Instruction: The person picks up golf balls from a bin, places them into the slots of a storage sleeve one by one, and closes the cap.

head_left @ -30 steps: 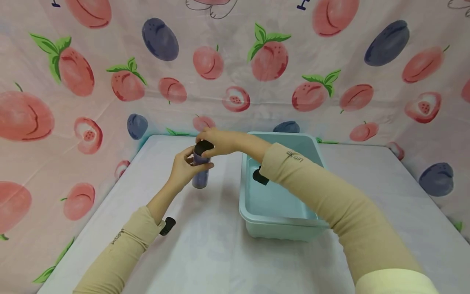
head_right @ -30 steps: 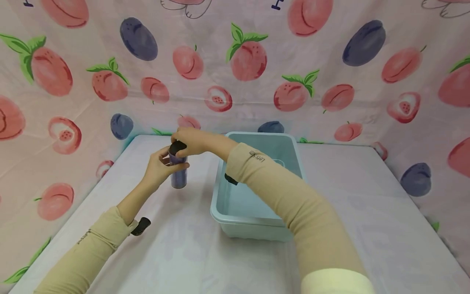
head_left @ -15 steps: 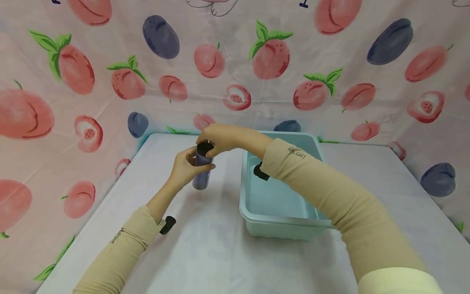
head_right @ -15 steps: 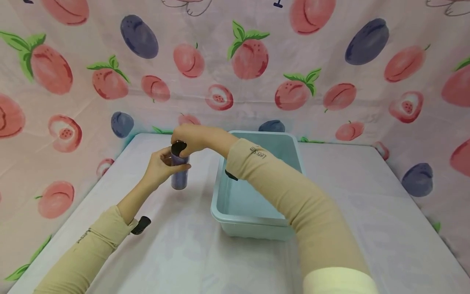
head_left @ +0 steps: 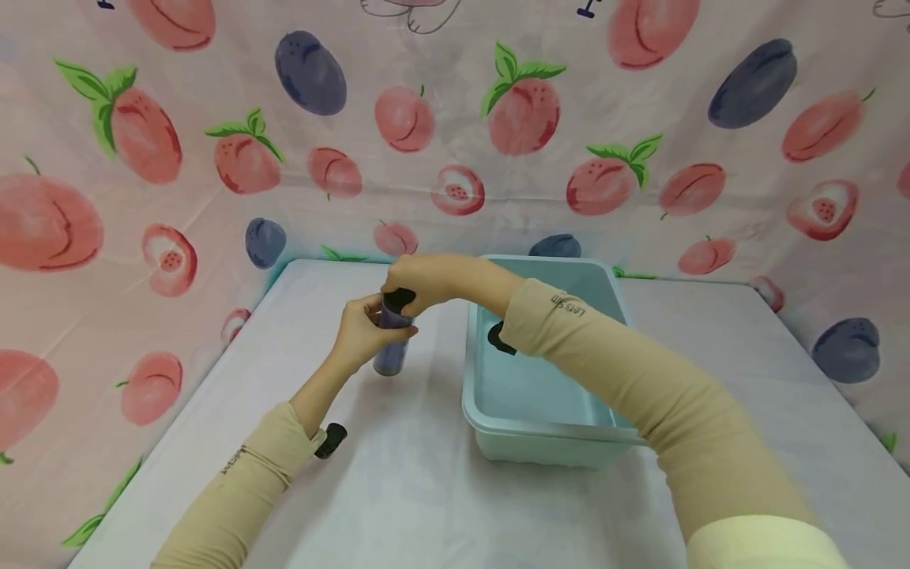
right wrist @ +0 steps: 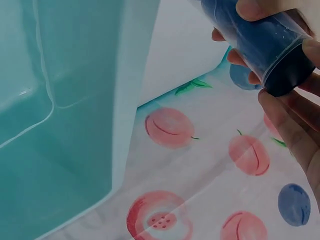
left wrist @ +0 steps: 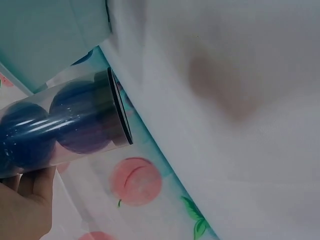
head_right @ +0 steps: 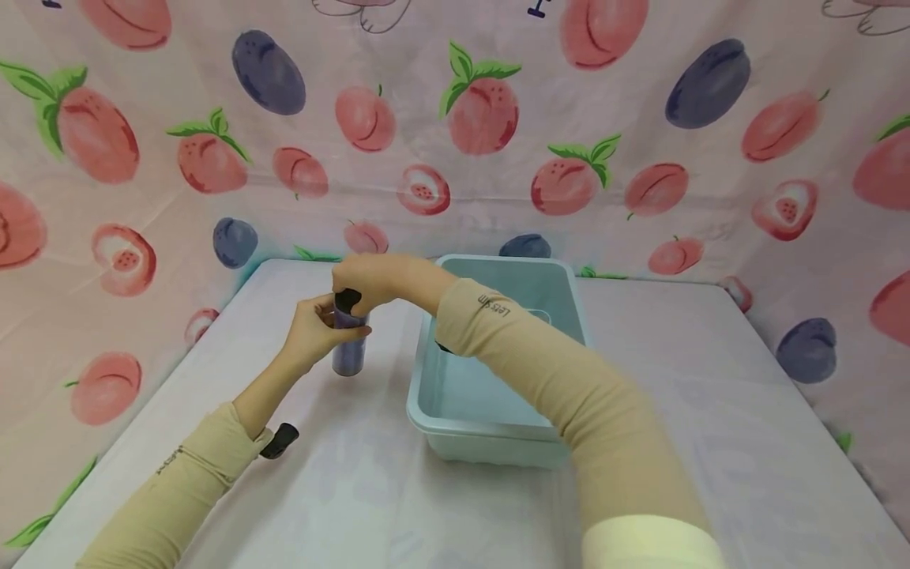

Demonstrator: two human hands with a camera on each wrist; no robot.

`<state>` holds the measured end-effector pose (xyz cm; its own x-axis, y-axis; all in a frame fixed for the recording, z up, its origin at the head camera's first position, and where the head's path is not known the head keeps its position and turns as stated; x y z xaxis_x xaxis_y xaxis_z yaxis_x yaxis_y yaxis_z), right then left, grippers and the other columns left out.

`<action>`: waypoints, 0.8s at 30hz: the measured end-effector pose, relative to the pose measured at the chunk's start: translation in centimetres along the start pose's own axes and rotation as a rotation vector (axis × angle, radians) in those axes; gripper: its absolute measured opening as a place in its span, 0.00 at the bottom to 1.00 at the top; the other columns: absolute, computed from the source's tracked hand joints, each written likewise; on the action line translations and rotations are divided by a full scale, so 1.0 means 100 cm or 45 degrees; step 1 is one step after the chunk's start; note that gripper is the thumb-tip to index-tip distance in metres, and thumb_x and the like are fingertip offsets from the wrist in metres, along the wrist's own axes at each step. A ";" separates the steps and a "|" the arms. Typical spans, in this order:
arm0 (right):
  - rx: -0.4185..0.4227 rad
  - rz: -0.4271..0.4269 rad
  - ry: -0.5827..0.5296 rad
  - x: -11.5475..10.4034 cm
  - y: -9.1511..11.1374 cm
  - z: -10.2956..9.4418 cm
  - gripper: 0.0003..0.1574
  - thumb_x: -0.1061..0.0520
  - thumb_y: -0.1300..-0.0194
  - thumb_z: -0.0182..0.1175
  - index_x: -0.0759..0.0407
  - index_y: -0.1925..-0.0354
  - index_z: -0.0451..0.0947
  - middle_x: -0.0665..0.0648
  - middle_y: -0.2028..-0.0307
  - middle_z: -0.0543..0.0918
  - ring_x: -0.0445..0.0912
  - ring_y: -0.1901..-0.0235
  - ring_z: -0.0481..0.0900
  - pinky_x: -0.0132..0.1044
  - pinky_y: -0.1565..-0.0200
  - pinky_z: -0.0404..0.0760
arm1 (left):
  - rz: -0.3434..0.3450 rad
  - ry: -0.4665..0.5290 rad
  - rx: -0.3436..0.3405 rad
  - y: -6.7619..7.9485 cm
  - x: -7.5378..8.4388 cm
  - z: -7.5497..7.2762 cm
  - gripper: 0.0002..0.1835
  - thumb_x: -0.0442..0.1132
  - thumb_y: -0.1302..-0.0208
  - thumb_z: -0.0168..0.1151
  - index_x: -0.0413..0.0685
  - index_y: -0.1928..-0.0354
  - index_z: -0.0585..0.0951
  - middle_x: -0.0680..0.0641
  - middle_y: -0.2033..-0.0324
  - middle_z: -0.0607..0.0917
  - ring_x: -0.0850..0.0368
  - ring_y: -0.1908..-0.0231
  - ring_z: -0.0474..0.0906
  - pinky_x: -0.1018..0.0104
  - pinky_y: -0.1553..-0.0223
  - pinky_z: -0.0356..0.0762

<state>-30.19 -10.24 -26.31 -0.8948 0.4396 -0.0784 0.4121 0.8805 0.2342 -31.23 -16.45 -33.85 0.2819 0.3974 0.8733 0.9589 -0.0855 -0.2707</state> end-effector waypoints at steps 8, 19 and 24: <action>-0.019 -0.031 0.000 -0.002 -0.006 0.009 0.19 0.60 0.38 0.60 0.62 0.48 0.78 0.58 0.55 0.82 0.47 0.56 0.76 0.36 0.52 0.78 | -0.015 0.019 0.027 0.002 -0.008 0.001 0.21 0.32 0.54 0.74 0.34 0.56 0.81 0.35 0.57 0.85 0.61 0.67 0.83 0.67 0.59 0.80; -0.048 -0.021 -0.028 -0.003 -0.012 0.012 0.16 0.59 0.37 0.60 0.62 0.51 0.79 0.57 0.55 0.82 0.46 0.56 0.75 0.35 0.52 0.78 | 0.041 0.106 0.066 0.006 -0.010 -0.001 0.20 0.30 0.55 0.74 0.34 0.57 0.82 0.37 0.61 0.86 0.71 0.71 0.80 0.73 0.64 0.79; -0.027 0.027 -0.032 0.000 -0.013 0.011 0.23 0.58 0.37 0.60 0.63 0.44 0.75 0.58 0.48 0.80 0.48 0.49 0.75 0.36 0.46 0.76 | 0.068 0.111 0.063 0.004 -0.011 -0.002 0.20 0.30 0.54 0.73 0.34 0.56 0.81 0.36 0.59 0.85 0.72 0.70 0.80 0.74 0.64 0.79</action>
Point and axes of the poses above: each hand's wrist, its own y-axis away from the middle knuckle, its own z-axis out of the palm, x = y × z, the point moved 9 cm from there along -y, towards the middle knuckle
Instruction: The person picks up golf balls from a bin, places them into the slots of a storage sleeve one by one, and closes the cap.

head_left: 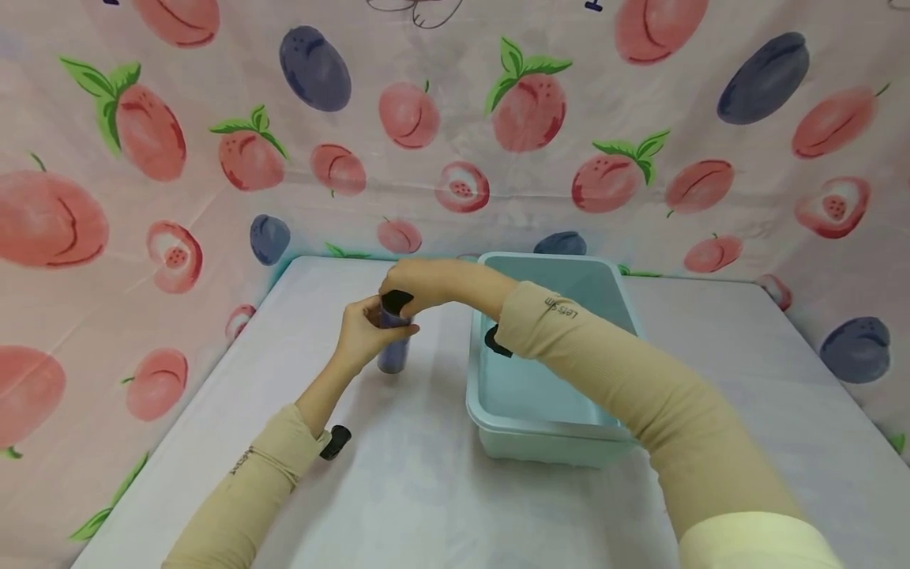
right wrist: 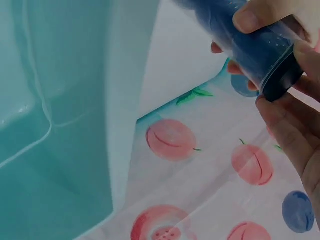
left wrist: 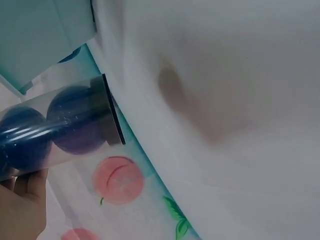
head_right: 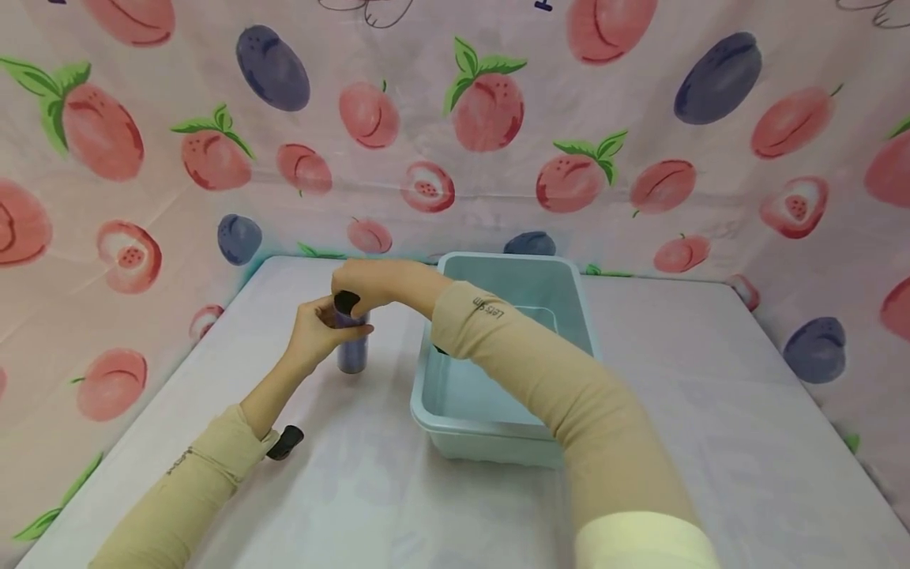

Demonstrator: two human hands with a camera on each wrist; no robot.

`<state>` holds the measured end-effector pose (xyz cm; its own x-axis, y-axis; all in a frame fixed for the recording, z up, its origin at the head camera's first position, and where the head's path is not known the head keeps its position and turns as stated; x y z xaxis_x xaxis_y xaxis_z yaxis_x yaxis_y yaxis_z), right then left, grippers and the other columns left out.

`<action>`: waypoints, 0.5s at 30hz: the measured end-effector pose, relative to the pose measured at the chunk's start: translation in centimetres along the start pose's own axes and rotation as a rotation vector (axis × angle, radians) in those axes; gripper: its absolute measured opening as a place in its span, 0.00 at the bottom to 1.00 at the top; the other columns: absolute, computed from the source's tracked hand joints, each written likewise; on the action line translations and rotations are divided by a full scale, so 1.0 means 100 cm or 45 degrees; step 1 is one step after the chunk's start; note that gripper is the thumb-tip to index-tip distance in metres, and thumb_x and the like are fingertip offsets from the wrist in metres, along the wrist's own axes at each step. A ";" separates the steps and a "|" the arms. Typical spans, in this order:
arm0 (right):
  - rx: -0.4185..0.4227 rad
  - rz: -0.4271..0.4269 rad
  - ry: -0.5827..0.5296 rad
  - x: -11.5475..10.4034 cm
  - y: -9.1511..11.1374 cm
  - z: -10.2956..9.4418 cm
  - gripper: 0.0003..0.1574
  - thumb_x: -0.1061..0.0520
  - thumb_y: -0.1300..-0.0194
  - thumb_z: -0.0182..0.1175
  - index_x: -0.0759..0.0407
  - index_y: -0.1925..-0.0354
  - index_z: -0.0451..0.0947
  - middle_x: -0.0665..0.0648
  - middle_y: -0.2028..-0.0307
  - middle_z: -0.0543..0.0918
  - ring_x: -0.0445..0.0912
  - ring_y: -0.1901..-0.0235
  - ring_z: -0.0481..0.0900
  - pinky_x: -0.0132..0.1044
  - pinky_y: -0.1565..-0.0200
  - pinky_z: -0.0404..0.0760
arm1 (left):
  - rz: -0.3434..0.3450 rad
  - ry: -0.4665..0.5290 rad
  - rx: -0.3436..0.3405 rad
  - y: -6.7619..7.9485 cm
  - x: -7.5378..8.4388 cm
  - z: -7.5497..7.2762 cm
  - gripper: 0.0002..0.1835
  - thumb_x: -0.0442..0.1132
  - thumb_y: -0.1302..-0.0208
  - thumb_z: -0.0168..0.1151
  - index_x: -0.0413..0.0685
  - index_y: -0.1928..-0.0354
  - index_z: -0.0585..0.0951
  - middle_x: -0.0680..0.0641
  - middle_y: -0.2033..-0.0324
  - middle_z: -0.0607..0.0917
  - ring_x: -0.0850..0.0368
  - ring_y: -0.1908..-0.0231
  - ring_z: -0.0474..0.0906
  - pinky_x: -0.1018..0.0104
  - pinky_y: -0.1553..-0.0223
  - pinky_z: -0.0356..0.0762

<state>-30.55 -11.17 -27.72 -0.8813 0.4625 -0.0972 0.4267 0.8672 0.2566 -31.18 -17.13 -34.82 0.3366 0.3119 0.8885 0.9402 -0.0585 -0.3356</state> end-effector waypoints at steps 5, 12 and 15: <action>-0.001 0.070 0.009 0.007 -0.002 0.005 0.31 0.56 0.36 0.61 0.62 0.37 0.68 0.57 0.41 0.75 0.48 0.41 0.72 0.37 0.39 0.71 | -0.031 0.035 -0.028 -0.001 -0.011 -0.002 0.25 0.30 0.53 0.73 0.36 0.50 0.79 0.38 0.55 0.84 0.72 0.65 0.80 0.75 0.61 0.79; -0.115 0.095 0.051 0.010 -0.008 0.021 0.38 0.56 0.34 0.59 0.57 0.30 0.57 0.55 0.32 0.64 0.47 0.31 0.60 0.38 0.31 0.60 | -0.164 0.015 0.046 0.003 -0.039 -0.018 0.30 0.32 0.51 0.72 0.41 0.43 0.74 0.40 0.48 0.81 0.67 0.56 0.78 0.74 0.54 0.77; -0.131 0.091 0.041 0.009 -0.011 0.023 0.36 0.57 0.34 0.57 0.56 0.30 0.59 0.55 0.32 0.65 0.47 0.31 0.60 0.38 0.31 0.60 | -0.192 0.003 0.050 0.002 -0.043 -0.021 0.30 0.34 0.50 0.72 0.43 0.42 0.74 0.39 0.46 0.80 0.57 0.51 0.78 0.66 0.49 0.76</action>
Point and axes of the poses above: each hand's wrist, its own y-axis away from the middle knuckle, its own z-axis out of the palm, x = y × z, the point moved 9 cm from there along -y, towards the middle knuckle
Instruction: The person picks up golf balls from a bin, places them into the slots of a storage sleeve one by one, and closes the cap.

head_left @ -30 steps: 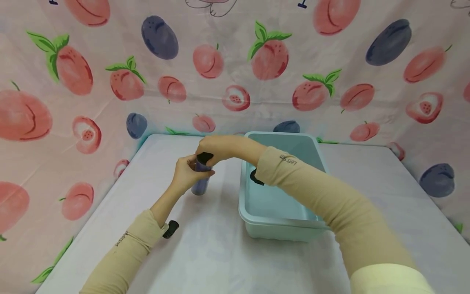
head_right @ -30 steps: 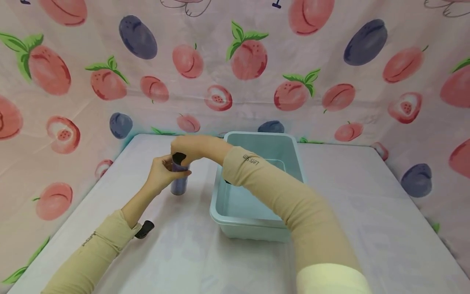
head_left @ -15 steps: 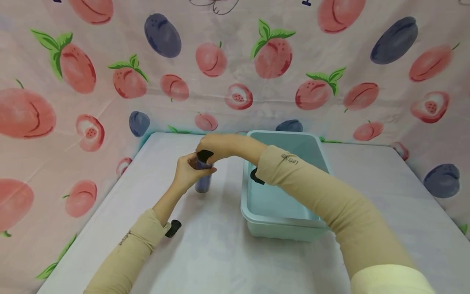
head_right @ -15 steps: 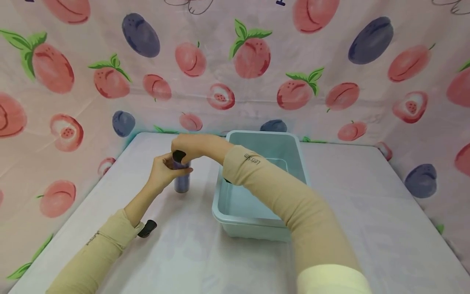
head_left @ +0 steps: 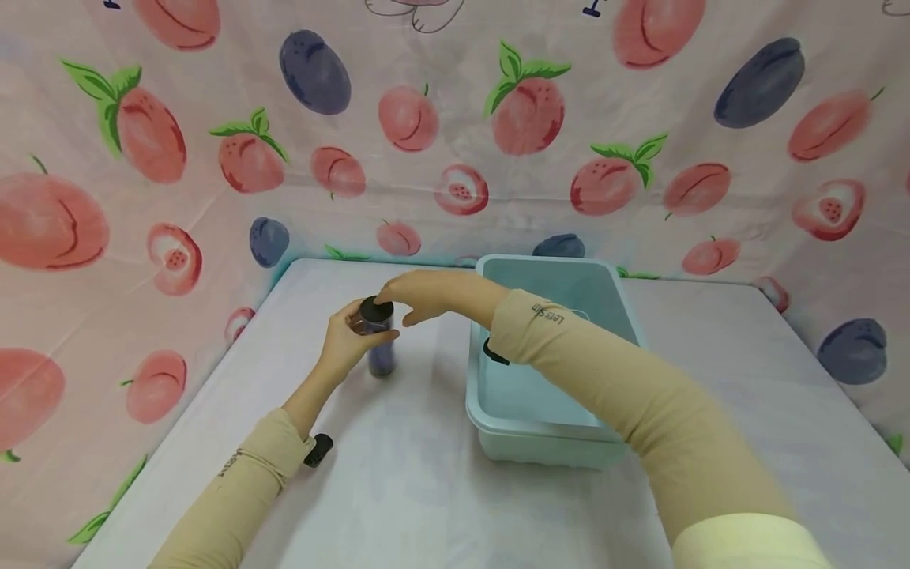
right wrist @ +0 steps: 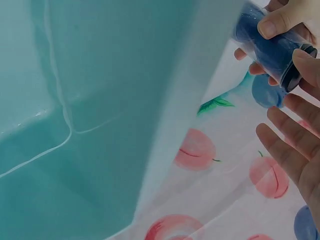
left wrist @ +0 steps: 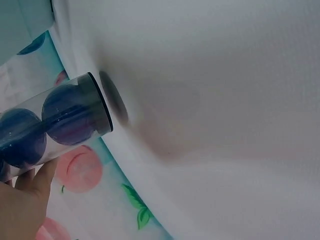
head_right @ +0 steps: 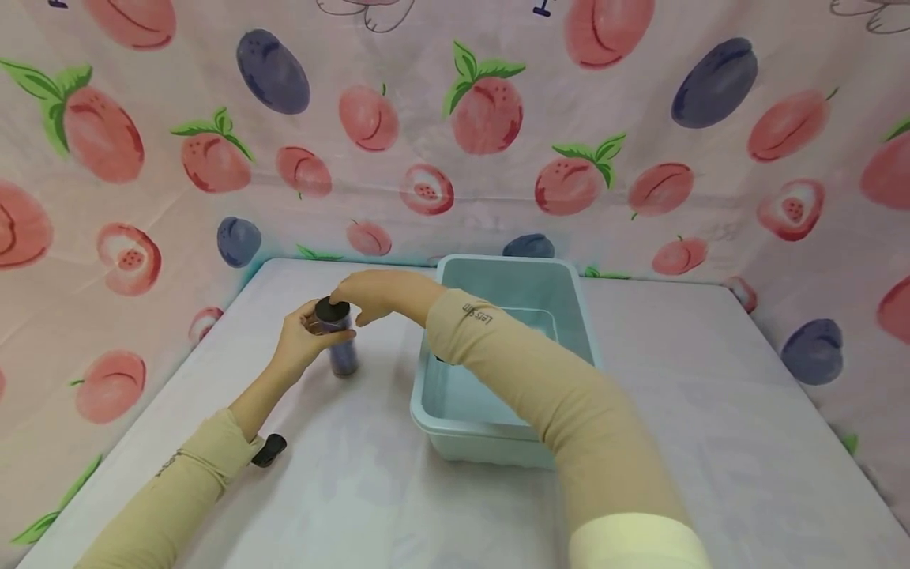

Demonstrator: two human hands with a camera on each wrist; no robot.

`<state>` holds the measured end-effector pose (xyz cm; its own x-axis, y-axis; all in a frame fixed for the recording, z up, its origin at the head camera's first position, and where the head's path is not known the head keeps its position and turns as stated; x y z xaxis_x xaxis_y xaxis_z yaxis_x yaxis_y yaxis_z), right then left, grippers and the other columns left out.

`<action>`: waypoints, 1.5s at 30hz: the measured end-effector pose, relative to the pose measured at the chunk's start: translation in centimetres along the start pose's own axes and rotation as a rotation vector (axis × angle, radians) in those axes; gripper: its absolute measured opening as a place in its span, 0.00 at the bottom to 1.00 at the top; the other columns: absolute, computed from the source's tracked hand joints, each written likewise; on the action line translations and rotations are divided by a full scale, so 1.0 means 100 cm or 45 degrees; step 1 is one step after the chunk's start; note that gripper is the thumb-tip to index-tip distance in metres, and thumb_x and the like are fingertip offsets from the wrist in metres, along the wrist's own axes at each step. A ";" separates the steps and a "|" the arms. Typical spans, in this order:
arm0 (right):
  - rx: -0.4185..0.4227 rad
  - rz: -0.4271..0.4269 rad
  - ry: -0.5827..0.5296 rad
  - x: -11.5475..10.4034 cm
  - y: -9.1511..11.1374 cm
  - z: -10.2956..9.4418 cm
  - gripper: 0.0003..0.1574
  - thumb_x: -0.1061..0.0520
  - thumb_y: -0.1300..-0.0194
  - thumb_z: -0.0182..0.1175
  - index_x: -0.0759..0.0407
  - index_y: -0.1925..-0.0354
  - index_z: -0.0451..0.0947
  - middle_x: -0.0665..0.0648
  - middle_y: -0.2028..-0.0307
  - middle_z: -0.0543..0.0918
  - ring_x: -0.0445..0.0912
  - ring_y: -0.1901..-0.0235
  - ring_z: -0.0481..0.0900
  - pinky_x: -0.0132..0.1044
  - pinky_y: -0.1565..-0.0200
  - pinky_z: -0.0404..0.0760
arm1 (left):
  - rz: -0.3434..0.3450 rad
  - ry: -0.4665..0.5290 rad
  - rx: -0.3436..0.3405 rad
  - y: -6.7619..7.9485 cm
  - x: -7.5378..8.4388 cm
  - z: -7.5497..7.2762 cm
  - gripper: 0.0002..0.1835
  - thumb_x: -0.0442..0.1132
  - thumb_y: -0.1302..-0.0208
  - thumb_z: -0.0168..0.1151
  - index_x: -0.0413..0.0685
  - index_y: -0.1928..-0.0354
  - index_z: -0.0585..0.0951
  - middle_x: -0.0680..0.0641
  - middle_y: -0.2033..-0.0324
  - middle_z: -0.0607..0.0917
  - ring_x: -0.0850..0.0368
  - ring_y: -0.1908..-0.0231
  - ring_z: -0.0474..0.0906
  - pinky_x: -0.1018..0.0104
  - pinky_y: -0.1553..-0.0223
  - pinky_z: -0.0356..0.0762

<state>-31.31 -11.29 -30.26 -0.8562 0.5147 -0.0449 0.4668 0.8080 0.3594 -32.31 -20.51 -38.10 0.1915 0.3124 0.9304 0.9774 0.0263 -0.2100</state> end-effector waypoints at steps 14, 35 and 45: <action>-0.021 -0.053 0.043 -0.012 -0.007 -0.002 0.28 0.63 0.33 0.54 0.57 0.35 0.67 0.56 0.36 0.71 0.48 0.35 0.67 0.38 0.34 0.66 | -0.015 0.051 0.015 0.001 -0.013 -0.003 0.29 0.34 0.48 0.71 0.42 0.42 0.75 0.53 0.52 0.83 0.74 0.57 0.76 0.65 0.46 0.73; -0.128 0.031 0.119 -0.011 -0.016 0.001 0.29 0.62 0.31 0.52 0.53 0.33 0.65 0.55 0.36 0.70 0.46 0.35 0.66 0.37 0.34 0.65 | -0.051 -0.033 -0.085 0.004 -0.012 -0.004 0.29 0.34 0.44 0.67 0.39 0.39 0.71 0.36 0.41 0.76 0.43 0.41 0.73 0.54 0.40 0.71; -0.171 0.043 0.080 -0.008 -0.016 -0.002 0.27 0.63 0.30 0.49 0.55 0.34 0.65 0.55 0.35 0.68 0.47 0.33 0.63 0.37 0.33 0.63 | 0.408 -0.146 0.213 0.020 0.035 -0.036 0.33 0.27 0.56 0.74 0.38 0.43 0.76 0.37 0.45 0.79 0.47 0.44 0.75 0.72 0.40 0.70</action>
Point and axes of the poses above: each hand's wrist, its own y-axis away from the middle knuckle, its own z-axis out of the palm, x = y × z, the point moved 9 cm from there along -y, towards the middle knuckle
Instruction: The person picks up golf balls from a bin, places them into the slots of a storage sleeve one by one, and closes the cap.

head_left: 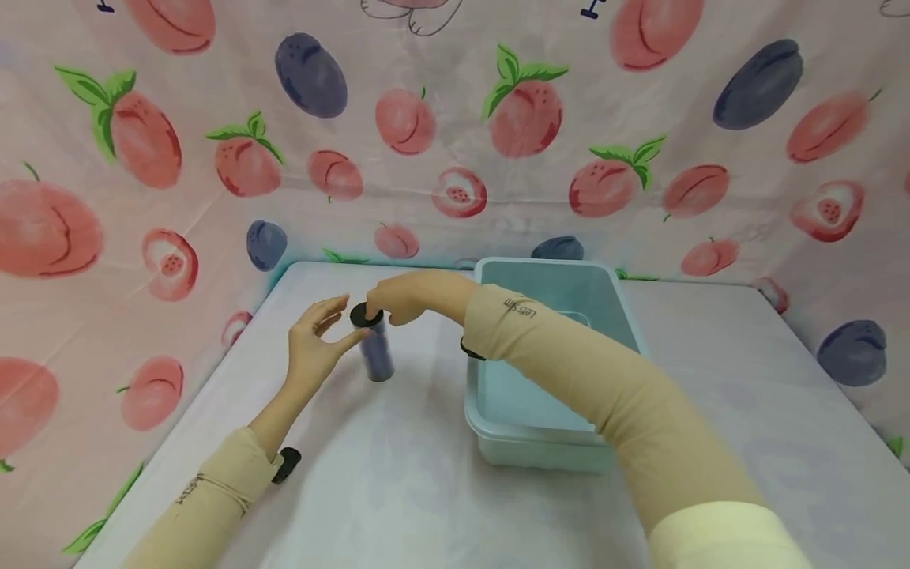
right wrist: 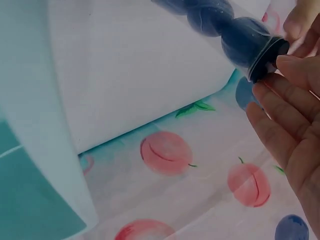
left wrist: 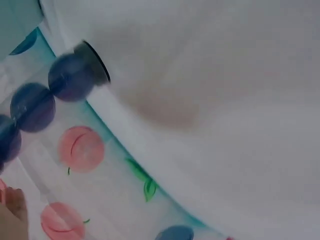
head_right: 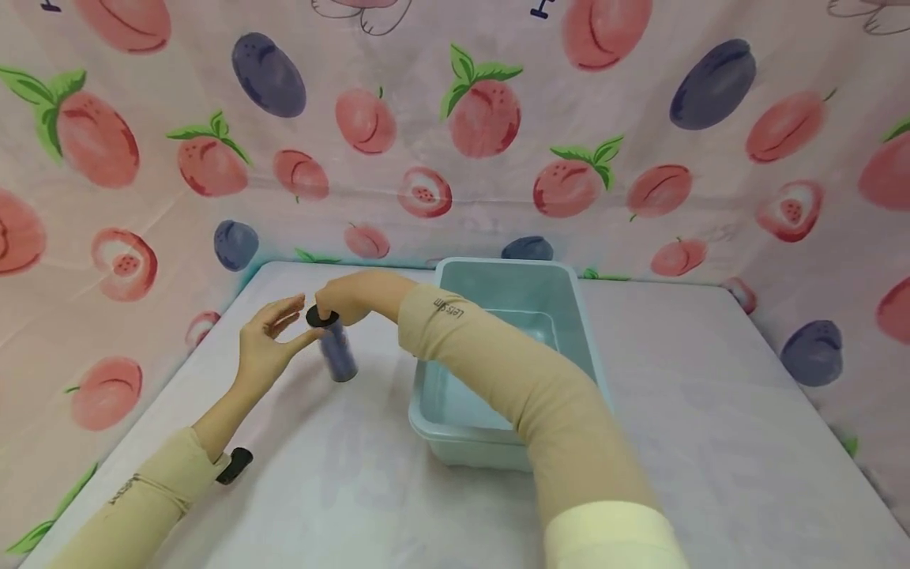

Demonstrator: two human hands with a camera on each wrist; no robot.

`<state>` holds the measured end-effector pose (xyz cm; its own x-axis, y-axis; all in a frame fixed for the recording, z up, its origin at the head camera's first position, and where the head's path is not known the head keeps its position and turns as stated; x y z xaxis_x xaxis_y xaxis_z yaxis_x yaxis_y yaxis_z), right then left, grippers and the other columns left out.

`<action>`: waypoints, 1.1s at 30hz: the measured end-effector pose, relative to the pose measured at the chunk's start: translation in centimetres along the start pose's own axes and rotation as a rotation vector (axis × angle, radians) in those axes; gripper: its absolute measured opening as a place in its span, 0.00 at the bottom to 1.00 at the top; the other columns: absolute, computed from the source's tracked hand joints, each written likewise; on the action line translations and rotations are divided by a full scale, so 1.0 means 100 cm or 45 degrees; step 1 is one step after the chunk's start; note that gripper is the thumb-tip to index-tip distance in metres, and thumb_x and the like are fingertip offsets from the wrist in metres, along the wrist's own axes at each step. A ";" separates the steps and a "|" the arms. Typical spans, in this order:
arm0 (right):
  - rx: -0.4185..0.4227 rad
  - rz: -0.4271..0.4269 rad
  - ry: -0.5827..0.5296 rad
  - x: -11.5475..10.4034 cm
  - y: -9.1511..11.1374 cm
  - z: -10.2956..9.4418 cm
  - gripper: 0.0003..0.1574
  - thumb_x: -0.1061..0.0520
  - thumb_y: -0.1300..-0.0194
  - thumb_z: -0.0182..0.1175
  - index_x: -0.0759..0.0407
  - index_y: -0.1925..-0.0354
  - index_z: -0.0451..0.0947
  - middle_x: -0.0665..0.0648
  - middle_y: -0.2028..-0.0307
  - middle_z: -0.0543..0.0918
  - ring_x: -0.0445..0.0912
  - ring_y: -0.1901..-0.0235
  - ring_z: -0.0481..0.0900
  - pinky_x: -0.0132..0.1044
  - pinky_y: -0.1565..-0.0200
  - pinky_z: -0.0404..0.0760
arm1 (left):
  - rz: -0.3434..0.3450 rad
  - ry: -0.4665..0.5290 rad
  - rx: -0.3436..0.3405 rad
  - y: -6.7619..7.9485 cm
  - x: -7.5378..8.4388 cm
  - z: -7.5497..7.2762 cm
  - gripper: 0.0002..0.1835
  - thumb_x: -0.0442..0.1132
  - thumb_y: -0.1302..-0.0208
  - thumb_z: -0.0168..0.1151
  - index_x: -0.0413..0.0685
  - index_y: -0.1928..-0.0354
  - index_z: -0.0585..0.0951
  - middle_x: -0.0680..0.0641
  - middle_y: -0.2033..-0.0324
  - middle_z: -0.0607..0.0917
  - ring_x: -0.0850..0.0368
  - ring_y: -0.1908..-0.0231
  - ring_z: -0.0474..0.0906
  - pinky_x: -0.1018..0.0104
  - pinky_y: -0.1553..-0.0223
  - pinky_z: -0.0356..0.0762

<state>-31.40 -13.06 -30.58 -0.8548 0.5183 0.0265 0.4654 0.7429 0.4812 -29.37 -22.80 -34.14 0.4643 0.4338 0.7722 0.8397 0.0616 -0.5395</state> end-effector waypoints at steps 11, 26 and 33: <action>-0.013 0.056 -0.017 0.015 0.012 0.000 0.28 0.62 0.30 0.49 0.54 0.34 0.65 0.54 0.35 0.69 0.46 0.34 0.64 0.38 0.33 0.64 | 0.854 -0.604 -0.223 0.006 0.053 0.008 0.26 0.26 0.68 0.78 0.35 0.59 0.84 0.39 0.59 0.86 0.42 0.54 0.81 0.54 0.51 0.78; -0.049 0.054 -0.030 0.014 0.014 0.016 0.33 0.63 0.30 0.49 0.47 0.30 0.58 0.49 0.28 0.56 0.47 0.29 0.54 0.39 0.30 0.58 | 0.816 -0.555 -0.232 0.017 0.039 0.007 0.29 0.26 0.69 0.78 0.35 0.56 0.83 0.38 0.56 0.85 0.39 0.53 0.81 0.63 0.49 0.74; -0.077 0.032 -0.005 0.009 0.013 0.018 0.35 0.58 0.29 0.50 0.46 0.28 0.52 0.47 0.27 0.53 0.45 0.28 0.51 0.41 0.29 0.54 | 0.819 -0.596 -0.257 0.018 0.047 0.002 0.24 0.32 0.63 0.78 0.35 0.58 0.84 0.39 0.59 0.86 0.38 0.55 0.82 0.53 0.55 0.77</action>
<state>-31.18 -10.84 -31.48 -0.8420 0.5382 0.0363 0.4719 0.7024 0.5328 -25.79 -20.45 -31.55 0.7440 0.6624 0.0883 0.5047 -0.4704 -0.7238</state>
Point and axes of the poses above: each hand's wrist, its own y-axis away from the middle knuckle, its own z-axis out of the palm, x = y × z, the point moved 9 cm from there along -y, towards the middle knuckle
